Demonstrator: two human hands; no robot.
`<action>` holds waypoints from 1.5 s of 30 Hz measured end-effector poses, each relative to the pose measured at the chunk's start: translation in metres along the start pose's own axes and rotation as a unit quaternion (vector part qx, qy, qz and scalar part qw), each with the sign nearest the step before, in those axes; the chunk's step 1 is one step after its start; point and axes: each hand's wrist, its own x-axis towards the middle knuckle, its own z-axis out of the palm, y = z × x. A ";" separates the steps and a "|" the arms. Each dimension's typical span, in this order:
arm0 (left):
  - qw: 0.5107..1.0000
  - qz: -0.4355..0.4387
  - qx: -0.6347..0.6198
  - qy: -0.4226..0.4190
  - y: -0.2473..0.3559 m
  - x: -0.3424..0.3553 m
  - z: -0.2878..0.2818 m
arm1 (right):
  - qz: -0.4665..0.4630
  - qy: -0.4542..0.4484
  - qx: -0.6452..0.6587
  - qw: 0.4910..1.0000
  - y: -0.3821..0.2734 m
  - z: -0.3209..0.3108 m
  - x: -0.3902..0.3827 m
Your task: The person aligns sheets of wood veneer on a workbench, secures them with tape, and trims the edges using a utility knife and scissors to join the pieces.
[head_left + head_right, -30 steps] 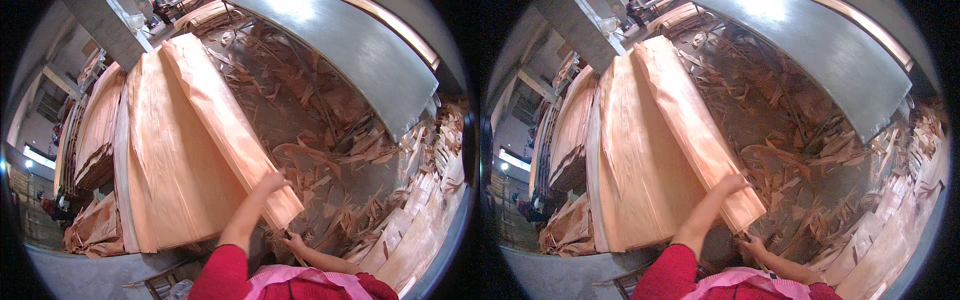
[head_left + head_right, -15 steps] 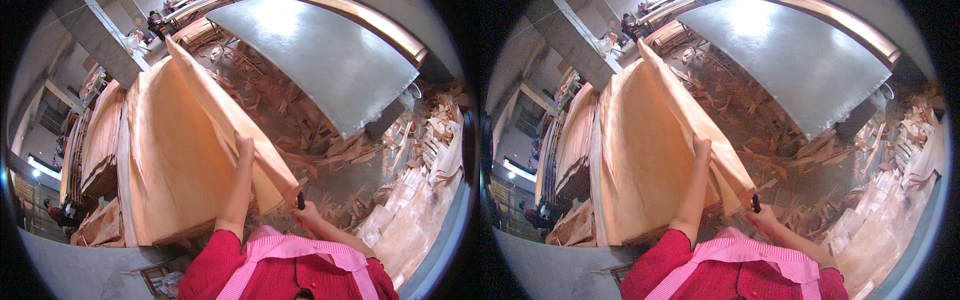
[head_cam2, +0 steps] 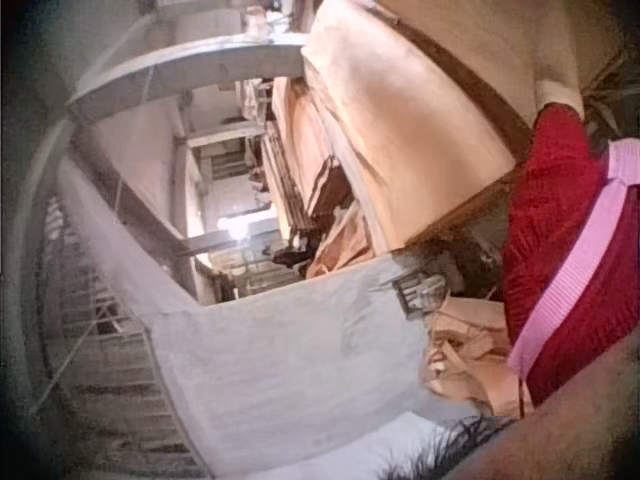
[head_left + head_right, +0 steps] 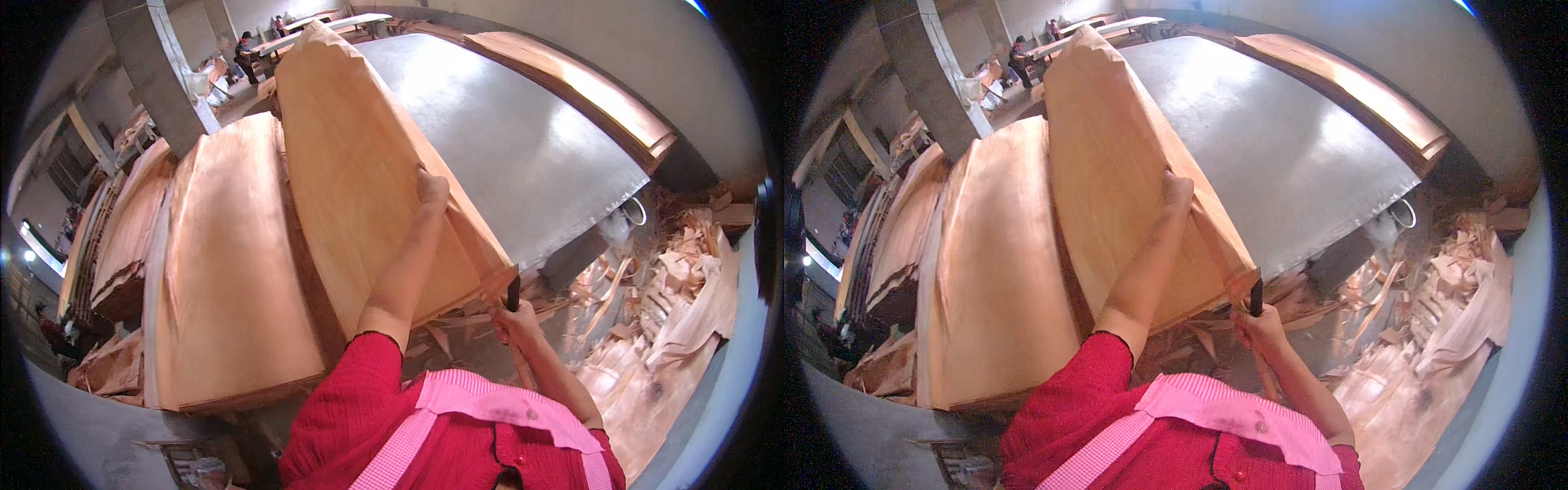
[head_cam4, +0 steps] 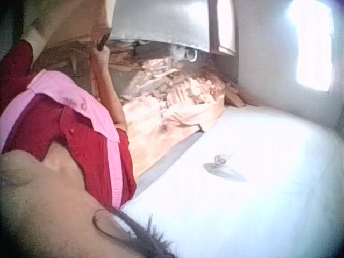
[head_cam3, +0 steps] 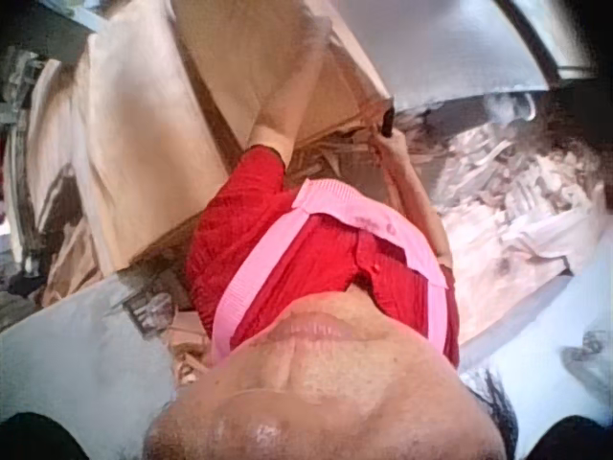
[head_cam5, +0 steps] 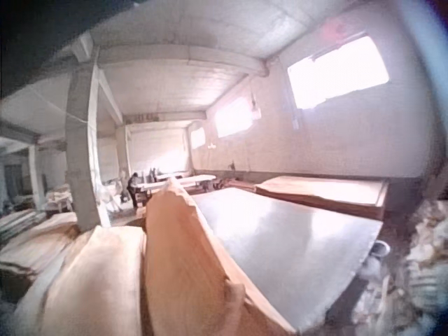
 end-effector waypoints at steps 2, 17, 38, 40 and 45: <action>0.997 -0.032 -0.062 -0.022 0.018 0.008 0.058 | -0.017 0.007 -0.031 0.999 -0.031 -0.044 0.016; 0.994 -0.015 -0.045 -0.102 0.016 0.001 0.287 | -0.057 0.032 -0.142 0.988 -0.114 -0.307 0.147; 0.836 -0.196 0.512 -0.010 -0.070 -0.088 0.319 | -0.164 0.040 -0.367 0.915 -0.081 -0.455 0.268; 0.830 -0.206 0.518 0.010 -0.083 -0.091 0.320 | -0.133 0.020 -0.363 0.922 -0.109 -0.444 0.263; 0.843 -0.209 0.495 -0.017 -0.054 -0.074 0.318 | -0.112 0.056 -0.448 0.885 -0.125 -0.476 0.262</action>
